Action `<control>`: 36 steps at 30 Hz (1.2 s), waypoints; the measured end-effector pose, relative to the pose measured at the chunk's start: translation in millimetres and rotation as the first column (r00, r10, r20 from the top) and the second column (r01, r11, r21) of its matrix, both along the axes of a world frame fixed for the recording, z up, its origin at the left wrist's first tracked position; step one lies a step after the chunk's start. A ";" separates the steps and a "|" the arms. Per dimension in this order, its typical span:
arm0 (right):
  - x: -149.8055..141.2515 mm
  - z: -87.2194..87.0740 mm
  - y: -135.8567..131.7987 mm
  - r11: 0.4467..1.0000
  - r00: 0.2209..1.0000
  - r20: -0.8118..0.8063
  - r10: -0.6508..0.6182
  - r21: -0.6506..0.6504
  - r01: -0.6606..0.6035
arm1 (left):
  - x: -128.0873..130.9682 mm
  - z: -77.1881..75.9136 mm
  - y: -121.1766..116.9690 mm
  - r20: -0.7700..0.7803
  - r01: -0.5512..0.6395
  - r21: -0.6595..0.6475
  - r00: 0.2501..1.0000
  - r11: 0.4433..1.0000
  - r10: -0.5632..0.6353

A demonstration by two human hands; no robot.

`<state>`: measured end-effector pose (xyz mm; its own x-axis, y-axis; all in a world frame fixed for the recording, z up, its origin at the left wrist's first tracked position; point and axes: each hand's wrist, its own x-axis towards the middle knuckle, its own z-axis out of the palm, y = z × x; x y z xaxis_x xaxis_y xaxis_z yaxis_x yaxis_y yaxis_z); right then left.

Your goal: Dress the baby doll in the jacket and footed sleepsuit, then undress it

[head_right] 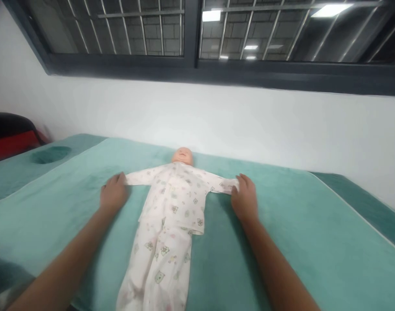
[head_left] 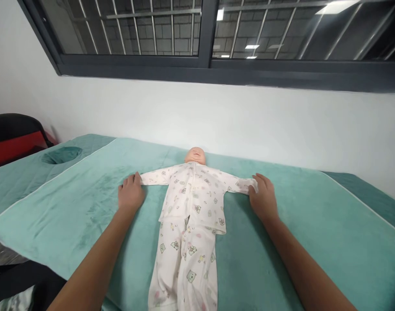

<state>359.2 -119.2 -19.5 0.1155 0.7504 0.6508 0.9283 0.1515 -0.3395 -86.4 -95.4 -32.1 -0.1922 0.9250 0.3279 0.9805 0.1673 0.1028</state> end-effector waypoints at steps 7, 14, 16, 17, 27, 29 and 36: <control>-93.6 36.1 9.3 0.888 0.860 -0.302 0.411 -0.082 -0.453 | 3.5 2.0 -2.8 -0.068 0.124 0.109 0.991 0.986 -0.117; -150.2 65.7 57.8 0.820 0.824 -0.364 0.434 -0.219 -0.528 | -2.9 -1.8 4.3 0.053 0.043 0.156 0.997 0.987 -0.052; -154.1 70.3 65.2 0.818 0.840 -0.347 0.417 -0.259 -0.513 | -4.1 -3.4 7.2 0.085 0.029 0.166 0.995 0.986 -0.044; -155.4 72.5 67.2 0.814 0.846 -0.339 0.411 -0.281 -0.508 | -4.6 -4.1 8.3 0.093 0.031 0.174 0.994 0.984 -0.048; -177.6 92.3 82.3 0.797 0.948 -0.233 0.219 -0.517 -0.311 | -8.6 -9.2 11.6 0.146 0.025 0.210 0.988 0.977 -0.057; -181.7 92.8 85.1 0.808 0.953 -0.223 0.203 -0.512 -0.292 | -9.8 -10.4 11.7 0.161 0.034 0.225 0.984 0.974 -0.071; -175.2 68.0 18.6 0.917 0.917 -0.259 0.303 -0.184 -0.355 | -15.4 -6.1 1.8 0.260 0.053 0.360 0.953 0.931 -0.155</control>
<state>184.0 -100.6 48.5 -0.0420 0.8923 0.4495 0.7356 0.3320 -0.5904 -101.8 -93.6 -38.3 -0.2319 0.7832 0.5769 0.9126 -0.0300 0.4077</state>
